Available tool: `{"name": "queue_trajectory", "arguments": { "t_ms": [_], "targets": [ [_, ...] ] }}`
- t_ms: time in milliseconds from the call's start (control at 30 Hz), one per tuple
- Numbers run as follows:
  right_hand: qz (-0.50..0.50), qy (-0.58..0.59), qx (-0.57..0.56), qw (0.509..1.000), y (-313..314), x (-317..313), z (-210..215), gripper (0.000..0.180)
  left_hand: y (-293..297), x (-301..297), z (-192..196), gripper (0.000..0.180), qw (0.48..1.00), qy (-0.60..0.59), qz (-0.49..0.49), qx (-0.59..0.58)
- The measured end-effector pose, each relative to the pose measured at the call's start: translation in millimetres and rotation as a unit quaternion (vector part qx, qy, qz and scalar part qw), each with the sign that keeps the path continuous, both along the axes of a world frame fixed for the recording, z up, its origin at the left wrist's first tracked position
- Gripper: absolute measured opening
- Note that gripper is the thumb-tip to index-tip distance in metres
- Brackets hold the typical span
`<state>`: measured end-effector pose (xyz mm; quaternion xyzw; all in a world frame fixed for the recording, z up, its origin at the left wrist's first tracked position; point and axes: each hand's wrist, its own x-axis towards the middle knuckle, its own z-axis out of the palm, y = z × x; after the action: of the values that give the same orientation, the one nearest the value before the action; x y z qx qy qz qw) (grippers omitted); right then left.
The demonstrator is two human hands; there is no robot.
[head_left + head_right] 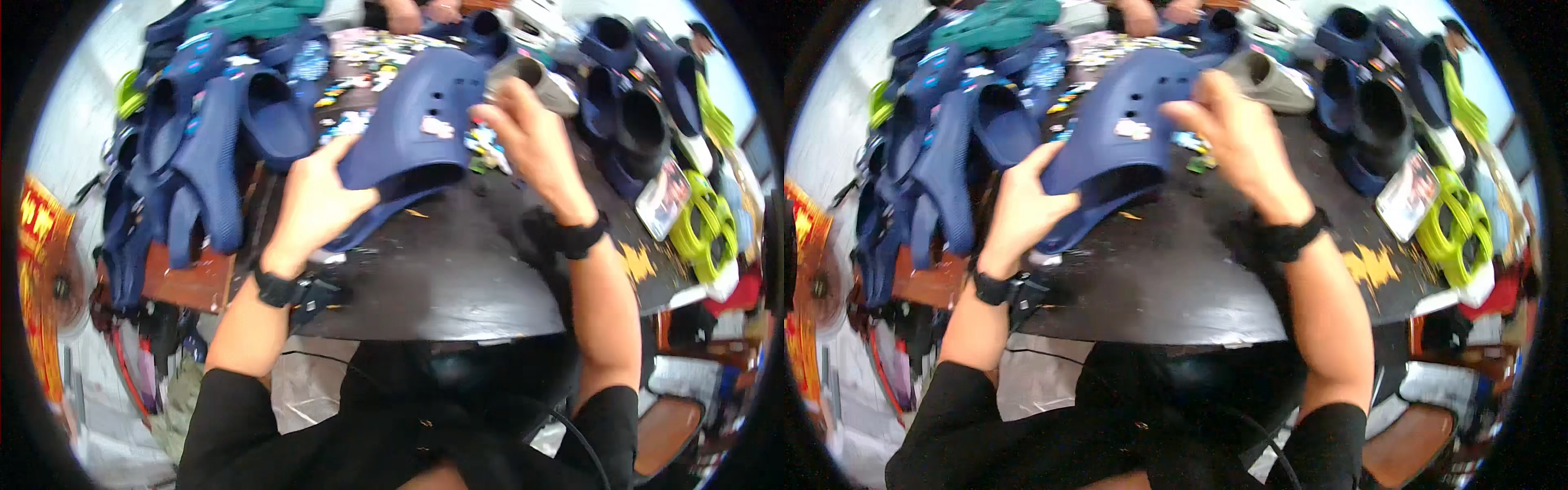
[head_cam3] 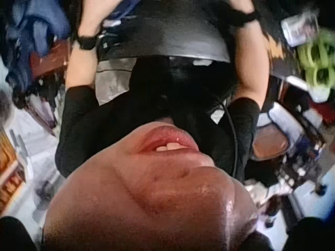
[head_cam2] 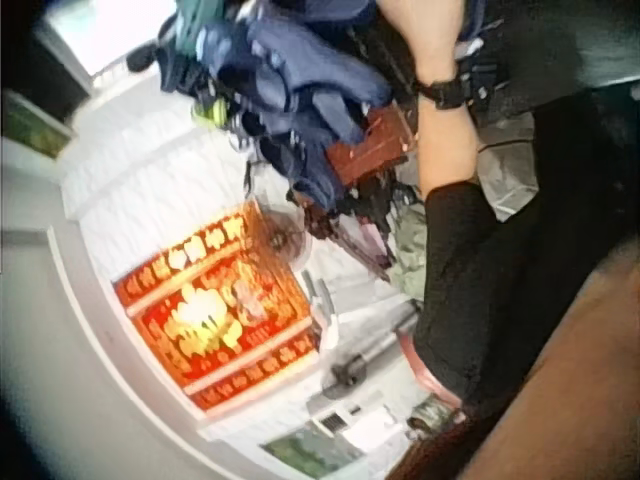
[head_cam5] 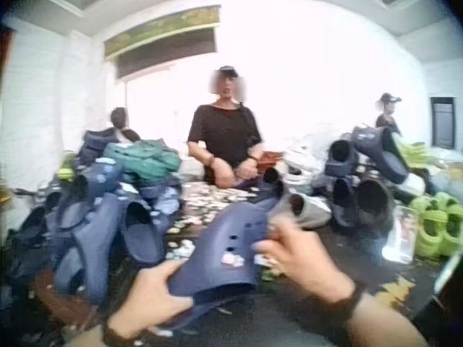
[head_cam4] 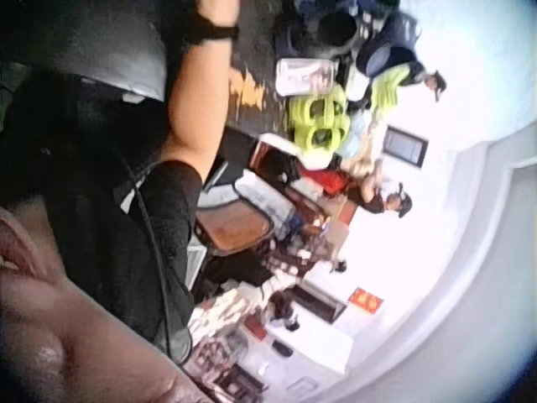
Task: Insert various decorative charms into the holes of plastic clogs.
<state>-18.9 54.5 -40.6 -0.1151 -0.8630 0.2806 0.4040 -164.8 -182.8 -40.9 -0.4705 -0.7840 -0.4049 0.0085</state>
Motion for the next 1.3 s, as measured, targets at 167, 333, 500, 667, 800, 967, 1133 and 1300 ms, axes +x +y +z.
{"name": "queue_trajectory", "arguments": {
  "t_ms": [167, 333, 500, 667, 800, 967, 1133, 1300],
  "targets": [
    [-0.002, -0.007, 0.126, 0.992, -49, -7, -6, 0.055, 7, 14, 5, 0.057, 1.000, 0.000, -0.002, -0.019],
    [0.013, -0.042, 0.143, 0.989, -43, -11, -5, 0.031, 8, 16, 5, 0.056, 1.000, -0.002, 0.011, -0.020],
    [0.021, -0.034, 0.204, 0.978, -45, -12, -10, 0.016, 8, 14, 0, 0.056, 1.000, 0.022, -0.001, 0.019],
    [0.043, 0.010, 0.204, 0.978, -44, -13, -11, 0.012, 8, 13, 1, 0.057, 1.000, 0.014, 0.008, 0.016],
    [0.049, 0.031, 0.199, 0.978, -44, -14, -12, 0.012, 7, 13, 1, 0.057, 1.000, 0.018, 0.008, 0.016],
    [0.035, 0.066, 0.192, 0.979, -44, -18, -16, 0.011, 6, 13, 2, 0.057, 1.000, 0.021, 0.012, 0.009],
    [0.019, 0.077, 0.178, 0.981, -47, -20, -16, 0.010, 7, 13, 2, 0.057, 1.000, 0.020, 0.009, 0.019],
    [-0.005, 0.077, 0.196, 0.978, -52, -20, -10, 0.012, 5, 11, 2, 0.057, 1.000, 0.001, 0.009, 0.020]
  ]
}}
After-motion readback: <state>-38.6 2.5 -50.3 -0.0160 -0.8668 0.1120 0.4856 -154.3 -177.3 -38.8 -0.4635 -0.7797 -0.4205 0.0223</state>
